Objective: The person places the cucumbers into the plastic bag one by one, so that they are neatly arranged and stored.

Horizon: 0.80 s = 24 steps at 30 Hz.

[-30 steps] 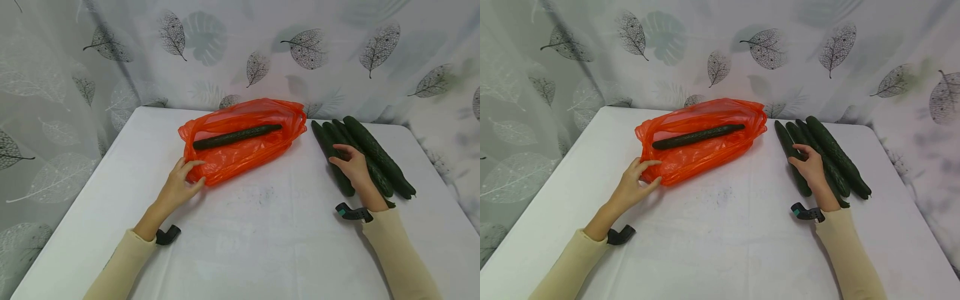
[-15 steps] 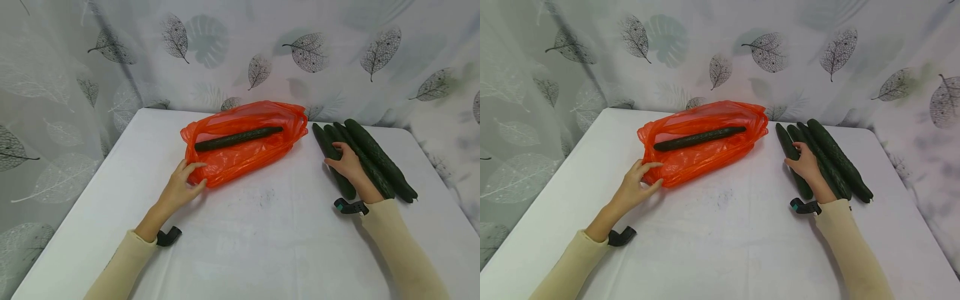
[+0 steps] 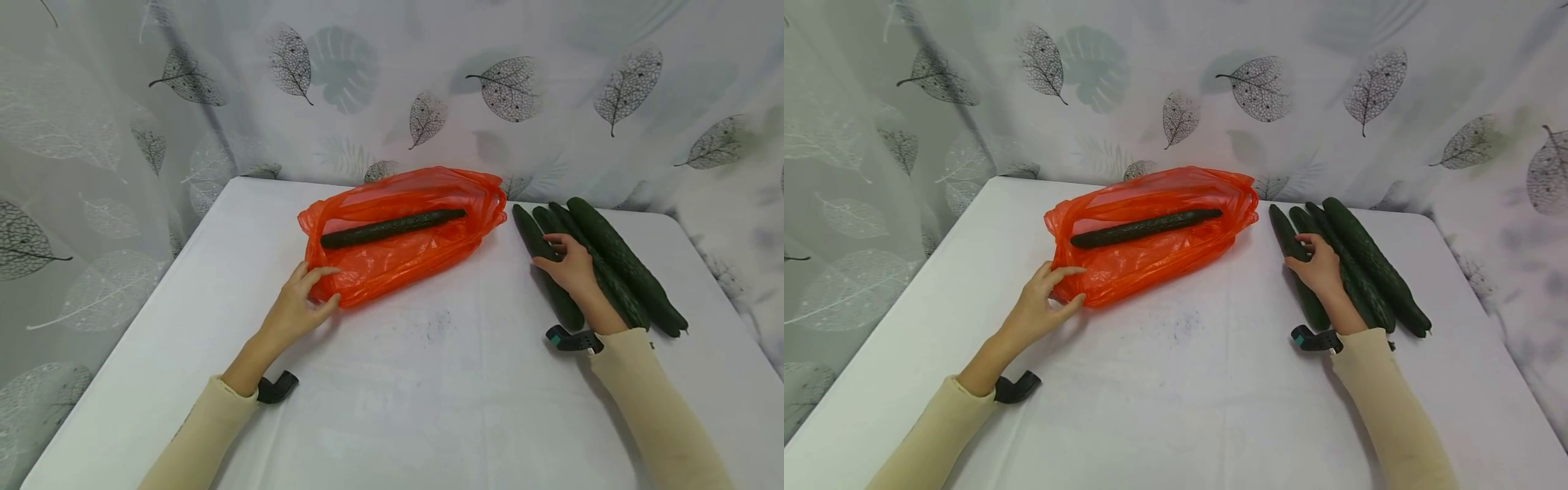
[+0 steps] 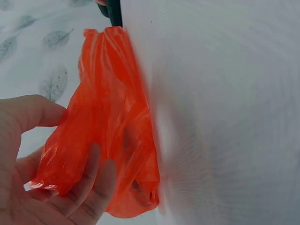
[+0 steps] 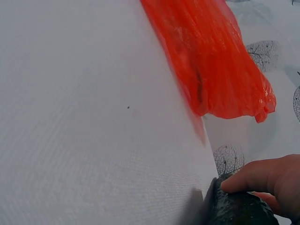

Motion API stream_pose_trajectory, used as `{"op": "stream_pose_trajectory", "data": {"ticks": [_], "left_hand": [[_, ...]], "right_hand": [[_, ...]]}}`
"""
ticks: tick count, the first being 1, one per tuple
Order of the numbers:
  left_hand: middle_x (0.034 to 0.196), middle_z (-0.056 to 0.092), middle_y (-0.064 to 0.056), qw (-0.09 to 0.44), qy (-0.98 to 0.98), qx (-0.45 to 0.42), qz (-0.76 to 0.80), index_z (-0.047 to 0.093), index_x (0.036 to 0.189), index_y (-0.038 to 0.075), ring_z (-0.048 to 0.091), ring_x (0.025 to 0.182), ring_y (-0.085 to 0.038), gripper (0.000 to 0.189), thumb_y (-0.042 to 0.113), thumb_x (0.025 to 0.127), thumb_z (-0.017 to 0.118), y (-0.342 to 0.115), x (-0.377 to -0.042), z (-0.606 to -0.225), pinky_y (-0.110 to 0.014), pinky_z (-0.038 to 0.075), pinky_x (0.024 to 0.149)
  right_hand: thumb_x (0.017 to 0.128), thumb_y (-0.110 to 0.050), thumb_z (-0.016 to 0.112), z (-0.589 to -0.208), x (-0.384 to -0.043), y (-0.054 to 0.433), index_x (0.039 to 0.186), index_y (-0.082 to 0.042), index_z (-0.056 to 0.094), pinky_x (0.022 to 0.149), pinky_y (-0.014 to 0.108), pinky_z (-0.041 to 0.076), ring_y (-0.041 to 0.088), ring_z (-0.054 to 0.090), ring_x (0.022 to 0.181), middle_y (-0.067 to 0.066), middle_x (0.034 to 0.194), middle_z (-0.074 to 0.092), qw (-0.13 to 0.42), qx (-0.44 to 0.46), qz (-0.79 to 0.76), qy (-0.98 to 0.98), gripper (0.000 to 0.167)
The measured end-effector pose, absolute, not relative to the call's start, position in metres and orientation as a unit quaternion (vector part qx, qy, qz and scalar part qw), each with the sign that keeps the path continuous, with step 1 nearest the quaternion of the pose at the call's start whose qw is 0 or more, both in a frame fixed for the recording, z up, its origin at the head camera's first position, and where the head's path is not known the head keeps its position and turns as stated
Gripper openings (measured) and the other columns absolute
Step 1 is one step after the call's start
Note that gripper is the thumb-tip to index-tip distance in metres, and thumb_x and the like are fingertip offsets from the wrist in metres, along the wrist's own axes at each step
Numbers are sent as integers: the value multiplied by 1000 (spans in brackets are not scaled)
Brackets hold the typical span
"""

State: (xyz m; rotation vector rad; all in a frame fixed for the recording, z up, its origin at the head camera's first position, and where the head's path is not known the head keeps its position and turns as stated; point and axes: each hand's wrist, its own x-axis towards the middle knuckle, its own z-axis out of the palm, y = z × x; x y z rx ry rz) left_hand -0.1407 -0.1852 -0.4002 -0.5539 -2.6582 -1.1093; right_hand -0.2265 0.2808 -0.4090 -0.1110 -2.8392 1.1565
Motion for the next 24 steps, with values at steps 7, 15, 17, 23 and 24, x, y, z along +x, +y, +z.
{"op": "stream_pose_trajectory", "data": {"ticks": [7,15,17,23,24], "left_hand": [[113,50,-14,100,-902,-183,-378,62,123,4,52,94,-25,41,10,84,72,-185,-139,-401,-40,54,71],[117,50,-15,101,-903,-181,-375,62,123,4,52,101,-28,40,11,84,72,-185,-139,-401,-41,54,77],[117,50,-15,99,-903,-182,-375,62,123,4,52,101,-28,40,11,85,72,-185,-139,-401,-42,54,77],[114,50,-14,100,-903,-184,-375,62,123,5,53,96,-27,40,10,85,72,-185,-140,-401,-41,54,74],[114,50,-14,101,-903,-184,-376,62,123,5,53,96,-27,40,10,85,72,-185,-140,-401,-41,54,74]], "right_hand": [[90,-13,67,-405,-224,280,140,3,44,97,58,42,47,44,124,33,140,43,12,-55,407,-912,57],[90,-14,68,-399,-220,277,140,0,46,91,44,48,43,47,124,29,143,43,-7,-59,428,-902,57],[90,-14,68,-398,-219,276,141,0,45,95,49,47,43,47,124,29,143,42,-11,-61,435,-898,57],[89,-12,69,-394,-216,273,139,0,46,80,19,51,42,50,120,29,140,46,9,-51,448,-893,56],[89,-11,69,-393,-216,273,138,0,47,74,12,48,42,51,119,29,139,47,16,-48,450,-891,55]]}}
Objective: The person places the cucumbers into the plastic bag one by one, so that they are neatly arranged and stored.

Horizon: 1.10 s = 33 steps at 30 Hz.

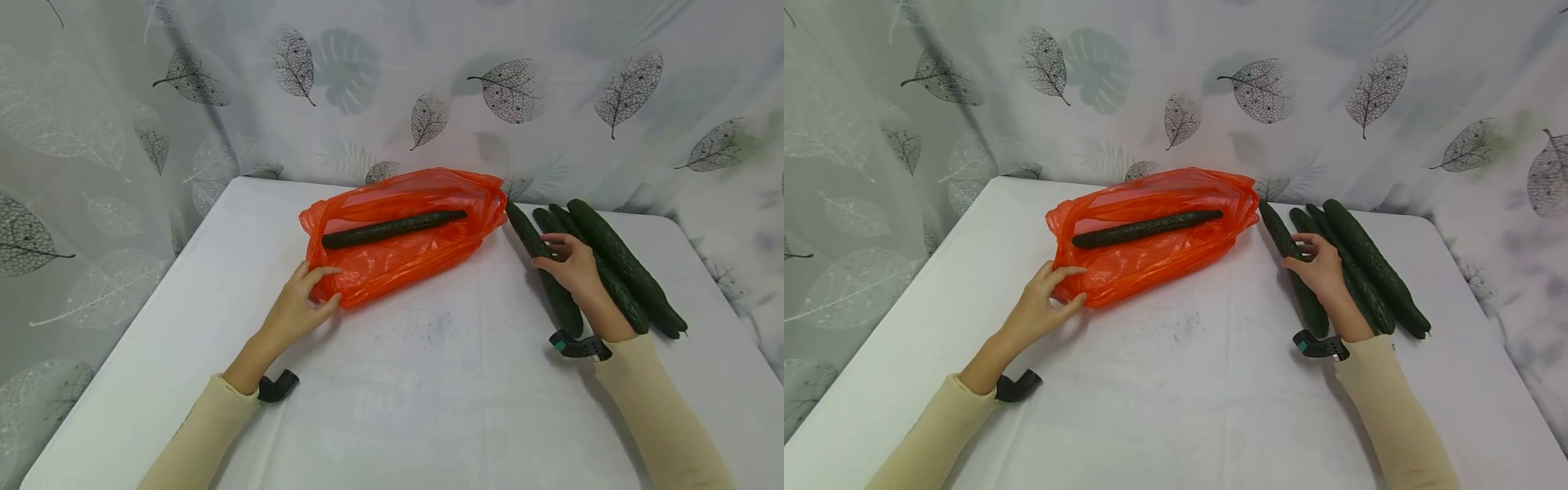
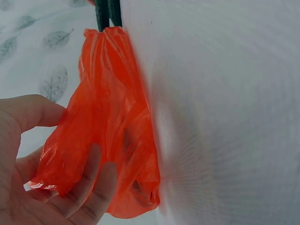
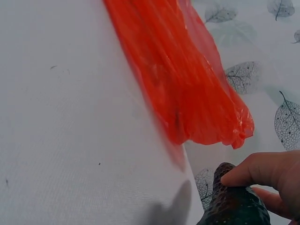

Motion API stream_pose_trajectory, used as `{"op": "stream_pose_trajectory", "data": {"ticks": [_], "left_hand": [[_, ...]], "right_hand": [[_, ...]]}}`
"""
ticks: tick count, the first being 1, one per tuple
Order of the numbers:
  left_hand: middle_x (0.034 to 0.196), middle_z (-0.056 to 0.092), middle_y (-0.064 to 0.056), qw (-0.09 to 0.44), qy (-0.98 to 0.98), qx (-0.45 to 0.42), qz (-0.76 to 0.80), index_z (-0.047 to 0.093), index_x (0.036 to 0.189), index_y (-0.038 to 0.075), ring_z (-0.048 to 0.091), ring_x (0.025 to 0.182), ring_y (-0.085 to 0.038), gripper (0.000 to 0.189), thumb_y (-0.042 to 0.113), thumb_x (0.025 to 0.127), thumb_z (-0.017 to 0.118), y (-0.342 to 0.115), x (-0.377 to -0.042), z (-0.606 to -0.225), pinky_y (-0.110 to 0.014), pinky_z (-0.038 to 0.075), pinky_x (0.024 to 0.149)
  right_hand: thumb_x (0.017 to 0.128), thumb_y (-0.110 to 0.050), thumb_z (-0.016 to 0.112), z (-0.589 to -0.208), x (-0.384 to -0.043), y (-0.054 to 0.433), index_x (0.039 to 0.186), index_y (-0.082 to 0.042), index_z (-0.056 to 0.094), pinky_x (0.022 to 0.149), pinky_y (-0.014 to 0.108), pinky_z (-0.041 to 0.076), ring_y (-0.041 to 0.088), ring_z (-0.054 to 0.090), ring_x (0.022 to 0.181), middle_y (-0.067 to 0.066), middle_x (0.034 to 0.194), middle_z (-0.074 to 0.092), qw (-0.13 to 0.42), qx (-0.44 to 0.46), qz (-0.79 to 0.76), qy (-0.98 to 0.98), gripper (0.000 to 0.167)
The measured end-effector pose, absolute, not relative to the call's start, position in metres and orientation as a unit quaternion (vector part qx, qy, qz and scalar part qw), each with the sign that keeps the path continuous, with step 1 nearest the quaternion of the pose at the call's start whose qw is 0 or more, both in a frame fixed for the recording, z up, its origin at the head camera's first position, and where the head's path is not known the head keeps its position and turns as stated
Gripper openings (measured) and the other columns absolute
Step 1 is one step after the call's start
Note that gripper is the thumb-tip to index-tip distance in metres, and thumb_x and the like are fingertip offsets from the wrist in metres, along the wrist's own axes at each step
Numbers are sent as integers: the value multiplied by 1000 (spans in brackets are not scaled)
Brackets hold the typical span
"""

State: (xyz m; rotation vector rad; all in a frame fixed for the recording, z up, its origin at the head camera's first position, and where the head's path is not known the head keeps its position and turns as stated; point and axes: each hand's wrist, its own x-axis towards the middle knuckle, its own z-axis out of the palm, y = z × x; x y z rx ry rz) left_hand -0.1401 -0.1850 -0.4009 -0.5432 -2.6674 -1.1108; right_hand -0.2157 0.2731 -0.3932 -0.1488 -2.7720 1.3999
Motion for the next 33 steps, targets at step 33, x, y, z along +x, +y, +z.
{"op": "stream_pose_trajectory", "data": {"ticks": [33], "left_hand": [[112,51,-14,106,-903,-189,-370,62,122,6,53,97,-27,40,11,84,72,-183,-138,-398,-40,53,78]], "right_hand": [[88,-22,72,-354,-193,260,135,-17,53,66,13,51,2,58,87,17,129,56,67,-32,500,-863,51]]}}
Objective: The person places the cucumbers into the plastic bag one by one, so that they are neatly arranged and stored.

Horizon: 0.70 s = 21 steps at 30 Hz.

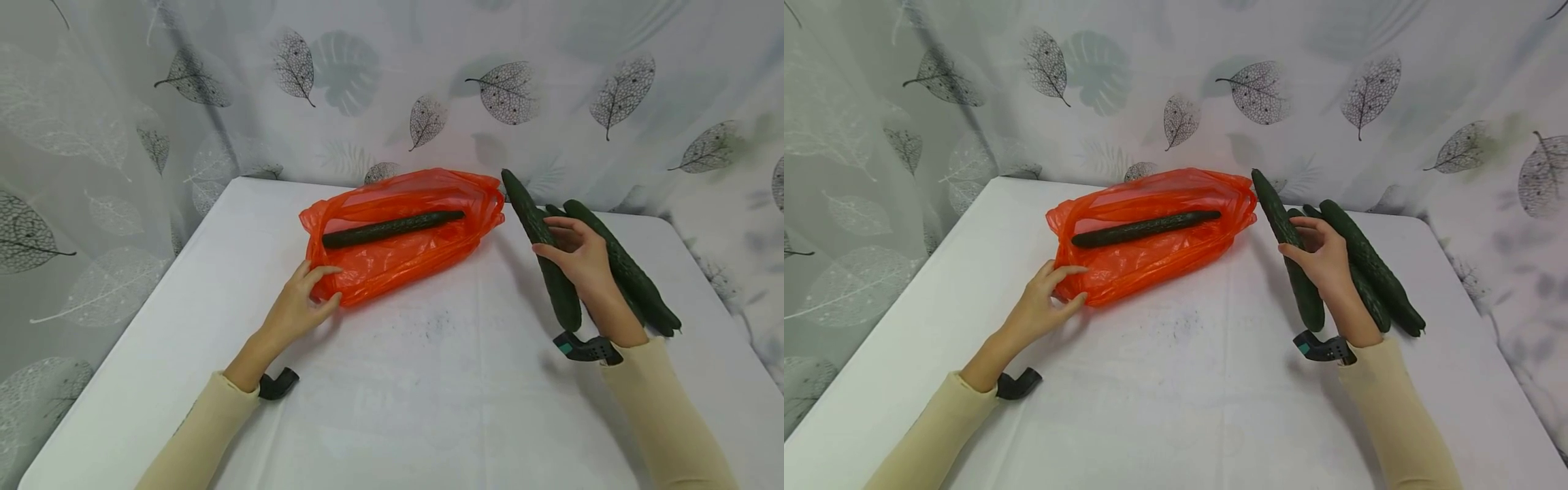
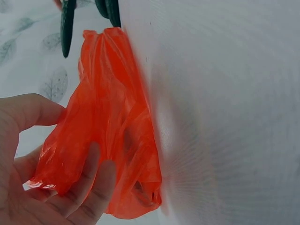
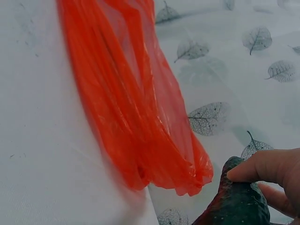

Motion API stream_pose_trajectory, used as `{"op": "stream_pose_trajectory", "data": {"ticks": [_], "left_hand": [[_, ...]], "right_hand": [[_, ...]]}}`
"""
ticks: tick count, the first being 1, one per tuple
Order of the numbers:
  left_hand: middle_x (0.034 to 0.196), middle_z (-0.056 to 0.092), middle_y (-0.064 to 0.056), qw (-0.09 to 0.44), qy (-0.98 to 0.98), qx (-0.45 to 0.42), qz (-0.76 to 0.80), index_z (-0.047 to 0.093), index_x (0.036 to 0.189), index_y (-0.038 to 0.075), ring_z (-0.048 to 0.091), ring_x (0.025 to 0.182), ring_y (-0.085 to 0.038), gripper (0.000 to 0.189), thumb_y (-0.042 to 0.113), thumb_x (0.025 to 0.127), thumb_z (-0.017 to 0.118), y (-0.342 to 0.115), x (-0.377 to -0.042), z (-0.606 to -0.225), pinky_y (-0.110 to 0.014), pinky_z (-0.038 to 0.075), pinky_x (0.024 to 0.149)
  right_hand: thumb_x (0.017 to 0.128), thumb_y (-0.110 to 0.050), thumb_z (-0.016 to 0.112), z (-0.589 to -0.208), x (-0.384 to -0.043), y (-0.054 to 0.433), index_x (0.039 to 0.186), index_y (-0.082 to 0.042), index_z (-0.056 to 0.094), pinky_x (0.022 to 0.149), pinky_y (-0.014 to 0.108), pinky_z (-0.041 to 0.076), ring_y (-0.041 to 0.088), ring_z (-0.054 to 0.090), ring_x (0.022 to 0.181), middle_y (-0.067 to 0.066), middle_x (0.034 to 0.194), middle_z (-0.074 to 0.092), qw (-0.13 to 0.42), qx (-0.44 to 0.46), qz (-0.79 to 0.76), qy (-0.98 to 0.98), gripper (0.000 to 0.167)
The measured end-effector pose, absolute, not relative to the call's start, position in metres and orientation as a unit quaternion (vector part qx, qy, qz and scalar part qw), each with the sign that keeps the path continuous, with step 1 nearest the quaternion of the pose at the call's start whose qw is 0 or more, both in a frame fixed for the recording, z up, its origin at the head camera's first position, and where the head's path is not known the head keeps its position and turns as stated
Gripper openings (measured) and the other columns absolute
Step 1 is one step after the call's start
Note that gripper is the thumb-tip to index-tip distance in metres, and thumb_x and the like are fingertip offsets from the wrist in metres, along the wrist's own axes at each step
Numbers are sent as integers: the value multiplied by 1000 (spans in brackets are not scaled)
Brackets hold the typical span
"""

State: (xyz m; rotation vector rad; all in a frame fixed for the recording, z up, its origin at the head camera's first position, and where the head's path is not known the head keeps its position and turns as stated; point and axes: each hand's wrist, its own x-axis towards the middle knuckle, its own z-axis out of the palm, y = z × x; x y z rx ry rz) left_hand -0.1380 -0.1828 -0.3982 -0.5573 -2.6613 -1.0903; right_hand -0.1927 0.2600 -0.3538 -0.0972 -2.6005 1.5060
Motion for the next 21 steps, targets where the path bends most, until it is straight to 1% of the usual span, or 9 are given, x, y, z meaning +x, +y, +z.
{"op": "stream_pose_trajectory", "data": {"ticks": [6,11,14,19,21], "left_hand": [[113,50,-14,106,-906,-185,-365,62,122,6,53,98,-28,40,11,84,72,-183,-139,-399,-42,53,80],[112,51,-15,107,-905,-187,-368,62,122,5,53,99,-28,40,11,84,72,-184,-139,-400,-43,53,81],[112,51,-14,111,-904,-189,-367,62,122,5,53,98,-27,39,11,85,71,-185,-139,-400,-42,52,79],[116,51,-15,113,-903,-189,-368,62,122,6,53,102,-28,38,10,85,71,-186,-140,-399,-44,53,83],[116,51,-15,113,-903,-189,-369,62,122,7,53,103,-29,38,10,85,71,-186,-140,-398,-45,53,84]], "right_hand": [[88,-21,73,-347,-192,254,136,-16,52,67,14,52,2,59,87,10,125,58,68,-15,508,-859,52],[88,-22,73,-341,-192,247,137,-16,52,69,17,53,0,59,89,12,128,58,67,-3,501,-863,54],[88,-22,72,-339,-192,243,137,-14,51,70,17,53,0,59,90,10,127,59,69,1,502,-862,54],[88,-21,73,-338,-192,238,138,-14,51,71,14,51,3,59,93,5,124,60,71,9,510,-857,55],[88,-21,73,-338,-193,237,138,-15,52,72,15,51,5,59,94,5,125,60,70,12,511,-856,55]]}}
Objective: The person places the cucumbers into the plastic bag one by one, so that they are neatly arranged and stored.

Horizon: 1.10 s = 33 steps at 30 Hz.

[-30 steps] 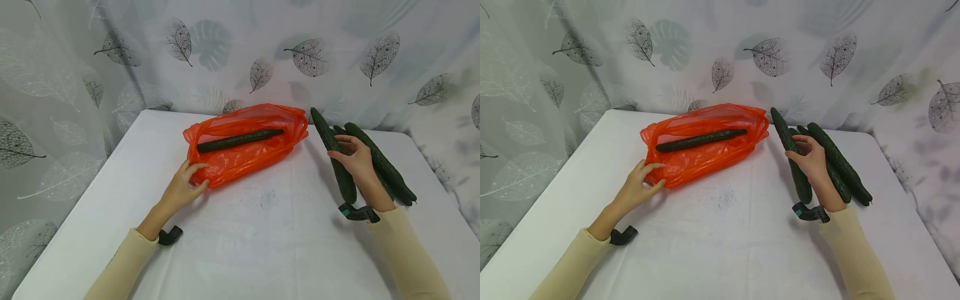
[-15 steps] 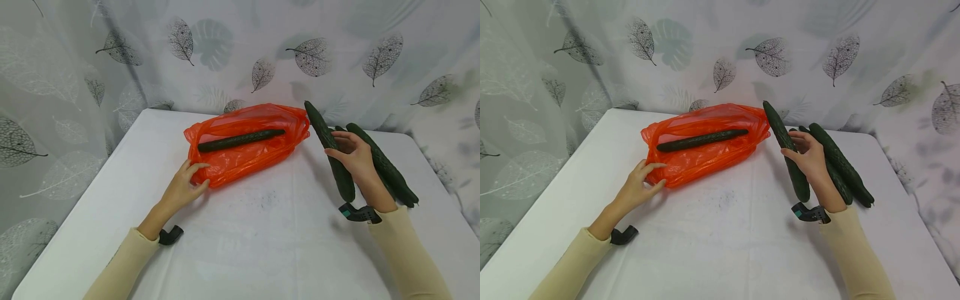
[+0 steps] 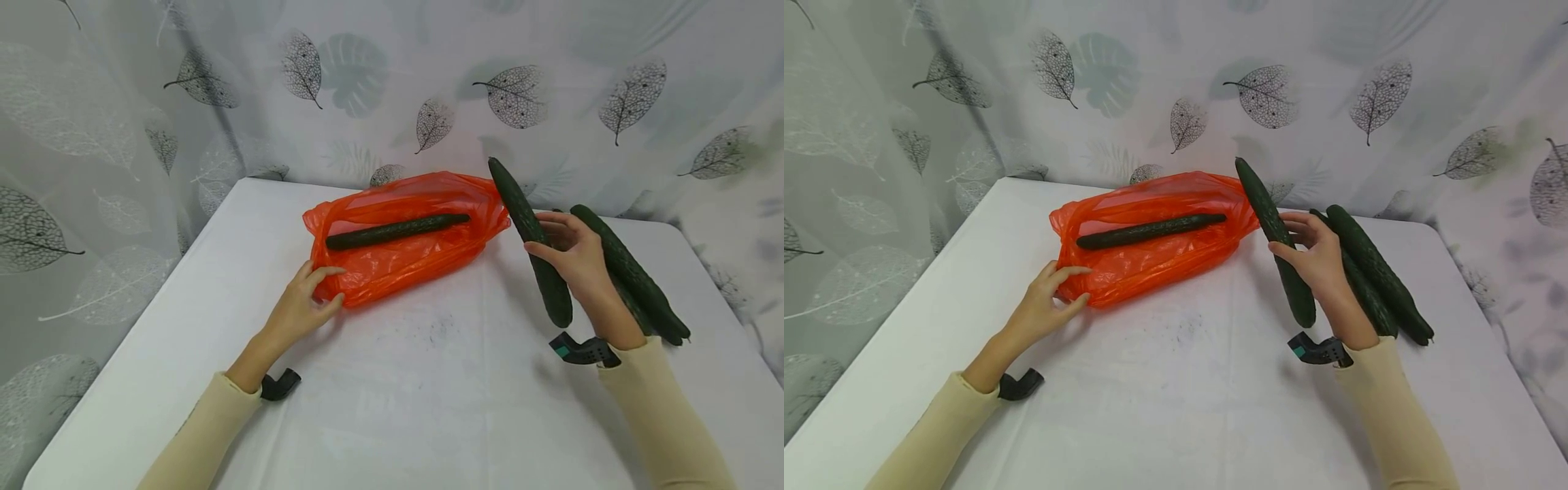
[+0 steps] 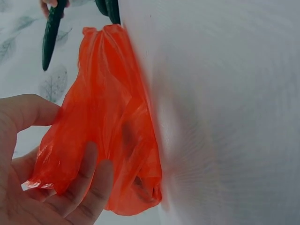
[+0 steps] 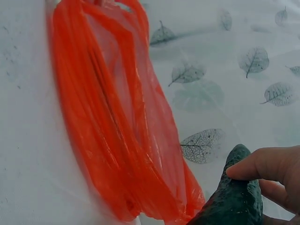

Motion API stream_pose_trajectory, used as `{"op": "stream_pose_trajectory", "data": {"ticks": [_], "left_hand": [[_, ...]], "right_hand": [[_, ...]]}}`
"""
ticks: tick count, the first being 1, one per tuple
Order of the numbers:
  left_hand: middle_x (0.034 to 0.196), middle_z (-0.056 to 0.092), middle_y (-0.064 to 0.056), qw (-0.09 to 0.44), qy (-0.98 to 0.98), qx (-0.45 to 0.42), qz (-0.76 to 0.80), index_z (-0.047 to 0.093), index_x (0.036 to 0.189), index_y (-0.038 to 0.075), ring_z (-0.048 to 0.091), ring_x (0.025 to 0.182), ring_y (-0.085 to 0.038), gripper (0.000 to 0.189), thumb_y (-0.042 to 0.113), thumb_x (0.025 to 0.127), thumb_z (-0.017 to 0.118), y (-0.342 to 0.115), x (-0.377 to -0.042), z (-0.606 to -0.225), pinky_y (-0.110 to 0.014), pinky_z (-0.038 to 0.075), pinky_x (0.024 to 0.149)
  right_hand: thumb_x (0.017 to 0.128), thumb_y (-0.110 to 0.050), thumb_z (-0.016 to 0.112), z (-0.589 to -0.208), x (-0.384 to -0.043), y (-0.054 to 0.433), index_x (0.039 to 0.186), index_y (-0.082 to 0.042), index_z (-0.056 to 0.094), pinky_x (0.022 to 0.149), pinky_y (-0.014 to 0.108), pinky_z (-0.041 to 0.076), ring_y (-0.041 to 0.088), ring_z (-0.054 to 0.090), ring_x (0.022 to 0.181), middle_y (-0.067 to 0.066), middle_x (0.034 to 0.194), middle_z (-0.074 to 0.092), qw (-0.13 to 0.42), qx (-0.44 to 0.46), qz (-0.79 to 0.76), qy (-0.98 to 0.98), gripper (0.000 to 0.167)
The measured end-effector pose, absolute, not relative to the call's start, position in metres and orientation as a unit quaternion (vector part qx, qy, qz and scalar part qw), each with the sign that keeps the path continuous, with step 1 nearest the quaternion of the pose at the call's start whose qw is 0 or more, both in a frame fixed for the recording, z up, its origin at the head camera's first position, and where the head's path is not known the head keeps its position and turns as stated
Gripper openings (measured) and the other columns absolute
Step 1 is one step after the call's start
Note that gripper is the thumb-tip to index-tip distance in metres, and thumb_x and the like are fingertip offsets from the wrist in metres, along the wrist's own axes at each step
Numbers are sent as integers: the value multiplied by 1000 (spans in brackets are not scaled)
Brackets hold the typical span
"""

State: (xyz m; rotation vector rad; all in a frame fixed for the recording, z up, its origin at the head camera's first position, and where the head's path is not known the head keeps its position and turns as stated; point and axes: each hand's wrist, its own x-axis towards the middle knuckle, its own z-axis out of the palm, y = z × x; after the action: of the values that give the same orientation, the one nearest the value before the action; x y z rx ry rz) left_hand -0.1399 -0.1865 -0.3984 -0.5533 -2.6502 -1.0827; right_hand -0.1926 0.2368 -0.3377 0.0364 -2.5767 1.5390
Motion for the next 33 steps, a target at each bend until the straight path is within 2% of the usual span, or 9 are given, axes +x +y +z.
{"op": "stream_pose_trajectory", "data": {"ticks": [8,18,33], "left_hand": [[115,51,-14,117,-901,-188,-373,62,122,7,52,100,-27,39,11,84,72,-188,-139,-398,-41,52,78],[113,51,-14,115,-900,-188,-376,63,122,5,52,97,-27,40,11,83,73,-189,-138,-400,-41,52,76],[121,51,-14,106,-903,-184,-375,61,124,7,53,102,-26,40,12,86,71,-188,-138,-395,-40,54,80]], "right_hand": [[88,-23,72,-333,-195,228,138,-16,51,78,24,54,7,57,100,10,130,59,69,12,509,-858,54],[89,-21,72,-329,-198,211,135,-12,52,73,16,52,8,57,101,9,132,55,67,29,538,-840,52],[88,-17,72,-323,-206,199,134,-12,54,74,18,53,11,57,105,10,130,59,65,67,541,-836,49]]}}
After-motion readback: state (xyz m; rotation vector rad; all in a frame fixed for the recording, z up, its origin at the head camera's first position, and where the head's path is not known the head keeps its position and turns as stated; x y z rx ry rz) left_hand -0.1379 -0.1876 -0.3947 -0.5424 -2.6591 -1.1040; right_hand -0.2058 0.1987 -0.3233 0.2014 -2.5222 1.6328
